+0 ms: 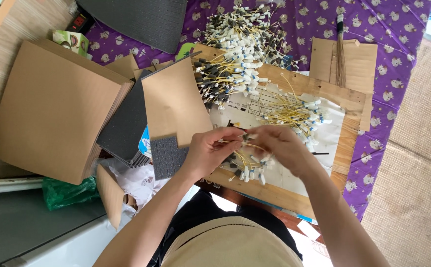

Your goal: Organizing and placing small wire harnesses onto a template board

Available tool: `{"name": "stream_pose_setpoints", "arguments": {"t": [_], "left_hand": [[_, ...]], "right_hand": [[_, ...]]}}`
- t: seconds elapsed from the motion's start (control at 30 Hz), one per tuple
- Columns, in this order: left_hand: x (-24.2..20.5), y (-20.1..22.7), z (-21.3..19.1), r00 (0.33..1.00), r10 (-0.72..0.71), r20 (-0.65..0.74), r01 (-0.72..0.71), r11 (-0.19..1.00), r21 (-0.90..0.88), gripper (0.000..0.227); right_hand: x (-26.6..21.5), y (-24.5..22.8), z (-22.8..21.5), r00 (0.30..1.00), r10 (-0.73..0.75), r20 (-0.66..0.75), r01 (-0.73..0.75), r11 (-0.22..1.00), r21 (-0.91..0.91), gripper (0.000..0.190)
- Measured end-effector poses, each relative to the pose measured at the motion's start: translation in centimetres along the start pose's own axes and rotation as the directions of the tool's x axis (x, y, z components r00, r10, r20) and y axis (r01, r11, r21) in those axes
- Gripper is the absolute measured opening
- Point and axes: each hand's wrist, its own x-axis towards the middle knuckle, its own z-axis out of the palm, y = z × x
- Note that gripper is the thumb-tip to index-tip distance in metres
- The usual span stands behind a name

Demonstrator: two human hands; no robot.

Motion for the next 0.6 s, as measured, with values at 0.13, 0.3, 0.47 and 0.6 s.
{"name": "stream_pose_setpoints", "arguments": {"t": [0.13, 0.3, 0.47, 0.6], "left_hand": [[-0.9, -3.6, 0.7, 0.996, -0.084, 0.033, 0.084, 0.996, 0.008, 0.026], [-0.7, -4.5, 0.1, 0.975, -0.113, 0.193, 0.001, 0.866, 0.500, 0.037], [-0.3, 0.9, 1.7, 0.998, -0.022, 0.063, 0.009, 0.979, 0.204, 0.030], [0.4, 0.0, 2.3, 1.000, -0.013, 0.001, 0.013, 0.990, 0.141, 0.012]], "right_hand": [[0.2, 2.0, -1.4, 0.980, 0.041, -0.196, -0.060, 0.994, -0.089, 0.040], [1.0, 4.3, -2.3, 0.950, -0.117, -0.290, 0.018, 0.946, -0.323, 0.038], [0.7, 3.1, 0.3, 0.996, 0.018, -0.085, -0.049, 0.926, -0.373, 0.067], [0.7, 0.9, 2.0, 0.995, -0.059, 0.077, 0.087, 0.895, -0.437, 0.079]]}}
